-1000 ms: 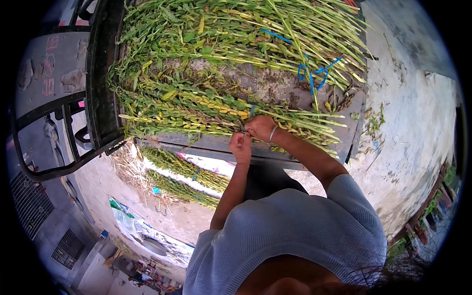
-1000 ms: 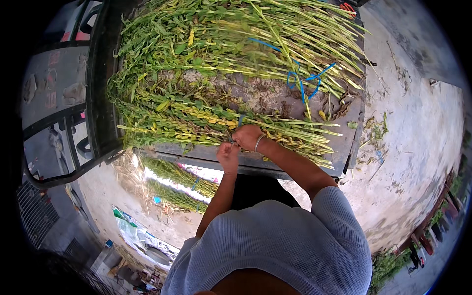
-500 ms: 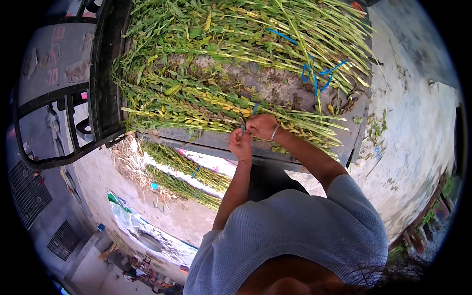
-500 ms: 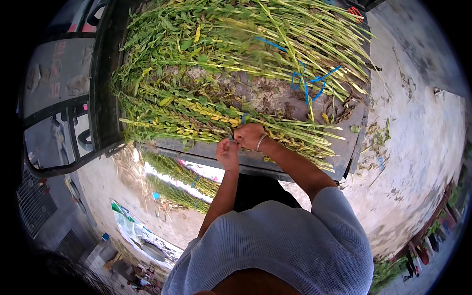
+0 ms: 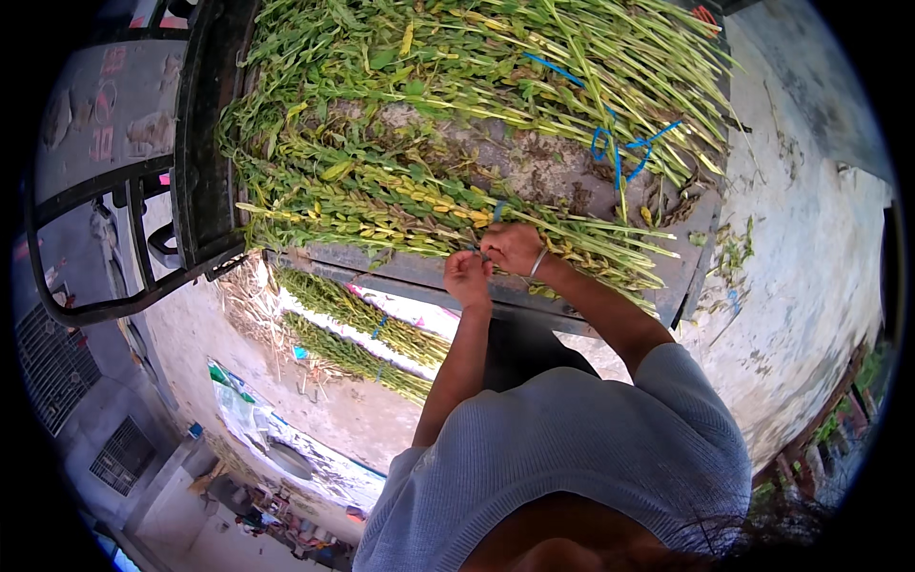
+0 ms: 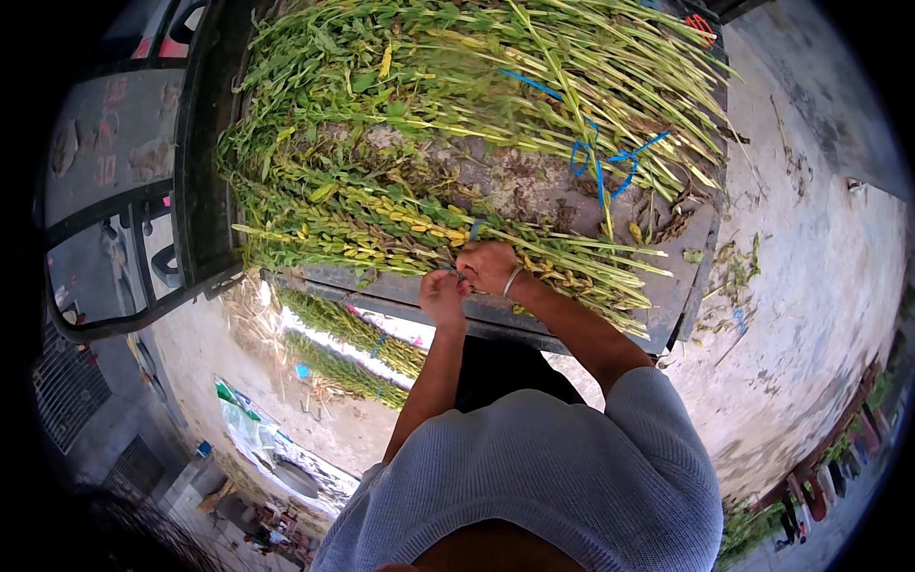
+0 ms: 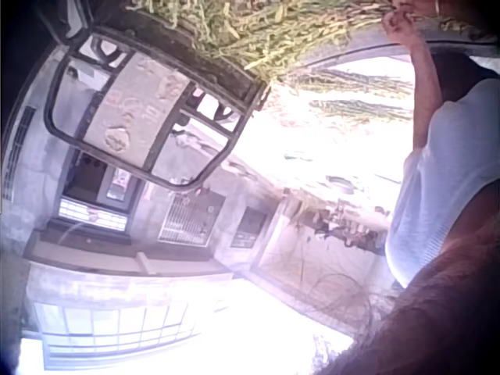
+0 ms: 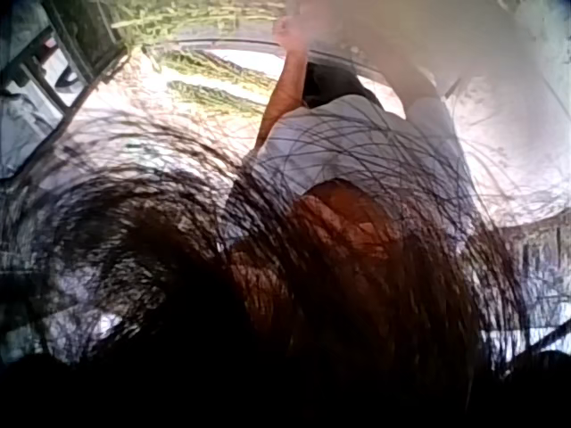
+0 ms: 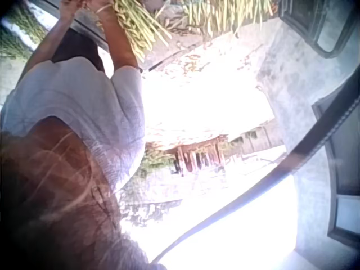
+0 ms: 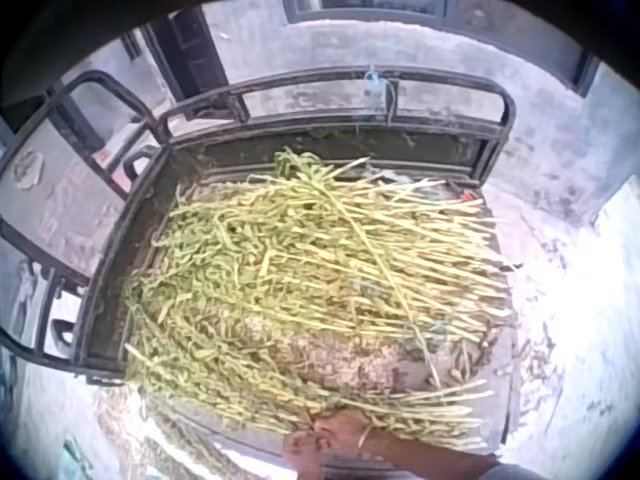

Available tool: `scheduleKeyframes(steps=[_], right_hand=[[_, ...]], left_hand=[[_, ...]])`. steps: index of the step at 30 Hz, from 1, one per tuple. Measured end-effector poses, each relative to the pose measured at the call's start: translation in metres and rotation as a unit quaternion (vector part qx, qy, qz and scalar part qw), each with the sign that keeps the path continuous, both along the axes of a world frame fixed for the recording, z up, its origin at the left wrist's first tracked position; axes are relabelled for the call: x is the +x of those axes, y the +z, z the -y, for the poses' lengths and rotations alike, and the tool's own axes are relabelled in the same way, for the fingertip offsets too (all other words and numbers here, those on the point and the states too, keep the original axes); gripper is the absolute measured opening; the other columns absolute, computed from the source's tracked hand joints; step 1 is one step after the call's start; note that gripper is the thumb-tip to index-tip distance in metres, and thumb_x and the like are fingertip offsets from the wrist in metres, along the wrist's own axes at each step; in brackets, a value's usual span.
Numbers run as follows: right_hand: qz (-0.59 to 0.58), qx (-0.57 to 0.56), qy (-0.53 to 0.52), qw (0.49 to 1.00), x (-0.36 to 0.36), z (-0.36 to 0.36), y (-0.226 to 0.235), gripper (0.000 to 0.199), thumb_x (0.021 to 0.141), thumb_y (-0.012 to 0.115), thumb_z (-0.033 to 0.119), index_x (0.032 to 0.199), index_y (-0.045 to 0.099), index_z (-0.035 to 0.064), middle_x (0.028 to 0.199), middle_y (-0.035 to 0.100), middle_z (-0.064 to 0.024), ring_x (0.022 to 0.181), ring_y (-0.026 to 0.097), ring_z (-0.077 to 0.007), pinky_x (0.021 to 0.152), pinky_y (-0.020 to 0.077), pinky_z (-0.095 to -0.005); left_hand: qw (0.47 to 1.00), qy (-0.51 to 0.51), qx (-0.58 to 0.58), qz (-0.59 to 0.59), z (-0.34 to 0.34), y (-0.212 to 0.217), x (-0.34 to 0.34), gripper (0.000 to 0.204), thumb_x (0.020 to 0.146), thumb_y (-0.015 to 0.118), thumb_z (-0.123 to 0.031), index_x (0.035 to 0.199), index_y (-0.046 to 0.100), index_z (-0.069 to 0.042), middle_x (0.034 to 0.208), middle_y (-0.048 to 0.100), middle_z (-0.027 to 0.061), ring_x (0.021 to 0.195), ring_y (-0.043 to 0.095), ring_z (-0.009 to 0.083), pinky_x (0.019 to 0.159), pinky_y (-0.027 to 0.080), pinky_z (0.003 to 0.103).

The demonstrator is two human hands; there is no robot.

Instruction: The person gathers long green plant stalks from a metal cart bed and ties them into bundles using blue plastic strips. They repeatedly pick up stalks, align them, and secure them with the strips, placing the finished bundles back onto the cart.

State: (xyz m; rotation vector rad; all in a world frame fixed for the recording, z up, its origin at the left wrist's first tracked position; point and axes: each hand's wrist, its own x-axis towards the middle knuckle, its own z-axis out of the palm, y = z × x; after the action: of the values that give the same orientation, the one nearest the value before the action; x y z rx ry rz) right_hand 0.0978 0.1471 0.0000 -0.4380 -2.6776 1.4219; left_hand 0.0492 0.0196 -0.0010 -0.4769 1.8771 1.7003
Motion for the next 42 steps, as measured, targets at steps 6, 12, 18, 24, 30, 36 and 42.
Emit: scheduleKeyframes(steps=[6, 12, 18, 24, 30, 36, 42], right_hand=[[-0.001, 0.003, -0.007, 1.0, 0.003, 0.0, 0.007, 0.003, 0.072, 0.058, 0.015, 0.074, 0.056, 0.0142, 0.07, 0.053, -0.0039, 0.063, 0.057, -0.0261, 0.05, 0.0424, -0.0396], [-0.007, 0.01, -0.015, 1.0, 0.005, 0.002, 0.007, 0.006, 0.072, 0.059, 0.015, 0.075, 0.055, 0.0136, 0.071, 0.053, -0.0051, 0.064, 0.057, -0.0265, 0.051, 0.0422, -0.0394], [-0.022, -0.021, -0.022, 0.999, 0.005, 0.001, 0.003, 0.013, 0.067, 0.064, 0.012, 0.074, 0.054, 0.0117, 0.071, 0.054, -0.0048, 0.064, 0.057, -0.0263, 0.052, 0.0427, -0.0382], [-0.06, -0.06, -0.001, 0.996, 0.015, -0.004, 0.01, 0.016, 0.066, 0.066, 0.007, 0.078, 0.057, 0.0081, 0.075, 0.054, -0.007, 0.069, 0.057, -0.0264, 0.056, 0.0444, -0.0371], [-0.092, -0.065, -0.071, 0.991, 0.018, 0.005, 0.011, 0.016, 0.068, 0.066, 0.005, 0.082, 0.06, 0.0067, 0.08, 0.055, -0.0081, 0.07, 0.057, -0.0266, 0.059, 0.0464, -0.0354], [-0.065, 0.03, -0.023, 0.997, 0.017, 0.009, 0.009, 0.009, 0.07, 0.062, 0.007, 0.078, 0.058, 0.0069, 0.08, 0.053, -0.008, 0.068, 0.056, -0.0259, 0.055, 0.0466, -0.0357], [-0.014, 0.13, -0.04, 0.991, 0.016, 0.021, 0.011, 0.012, 0.07, 0.06, 0.012, 0.077, 0.052, 0.0066, 0.076, 0.049, -0.0093, 0.063, 0.056, -0.0262, 0.049, 0.0449, -0.0366]], left_hand=[[0.962, -0.235, -0.071, -0.119, 0.01, 0.006, -0.012, 0.009, 0.081, 0.054, -0.002, 0.085, 0.06, 0.002, 0.065, 0.057, 0.0044, 0.052, 0.054, 0.0099, 0.046, 0.047, 0.024], [0.958, -0.284, -0.035, -0.032, 0.013, 0.007, -0.02, 0.011, 0.081, 0.052, -0.003, 0.085, 0.061, 0.001, 0.065, 0.056, 0.0013, 0.053, 0.051, 0.0069, 0.048, 0.048, 0.023], [0.922, -0.376, -0.078, -0.039, 0.016, 0.009, -0.034, 0.011, 0.081, 0.054, -0.006, 0.084, 0.061, 0.001, 0.064, 0.054, -0.0005, 0.052, 0.048, 0.005, 0.042, 0.042, 0.02], [0.954, -0.228, 0.0, 0.197, 0.009, 0.015, -0.037, 0.006, 0.081, 0.053, -0.005, 0.082, 0.059, -0.005, 0.057, 0.045, -0.0059, 0.043, 0.035, 0.0018, 0.037, 0.026, 0.017], [0.935, -0.058, 0.176, 0.302, 0.018, 0.008, -0.017, 0.005, 0.083, 0.053, -0.004, 0.086, 0.056, -0.007, 0.056, 0.037, -0.0069, 0.043, 0.03, 0.0028, 0.038, 0.025, 0.017], [0.927, -0.026, 0.235, 0.29, 0.025, -0.002, -0.01, 0.008, 0.083, 0.054, -0.004, 0.091, 0.057, -0.004, 0.056, 0.037, -0.0064, 0.044, 0.03, 0.0034, 0.039, 0.026, 0.018], [0.926, -0.045, 0.242, 0.287, 0.032, -0.011, -0.01, 0.01, 0.083, 0.053, -0.004, 0.092, 0.058, -0.006, 0.063, 0.049, -0.0047, 0.048, 0.039, 0.0032, 0.04, 0.03, 0.017]])
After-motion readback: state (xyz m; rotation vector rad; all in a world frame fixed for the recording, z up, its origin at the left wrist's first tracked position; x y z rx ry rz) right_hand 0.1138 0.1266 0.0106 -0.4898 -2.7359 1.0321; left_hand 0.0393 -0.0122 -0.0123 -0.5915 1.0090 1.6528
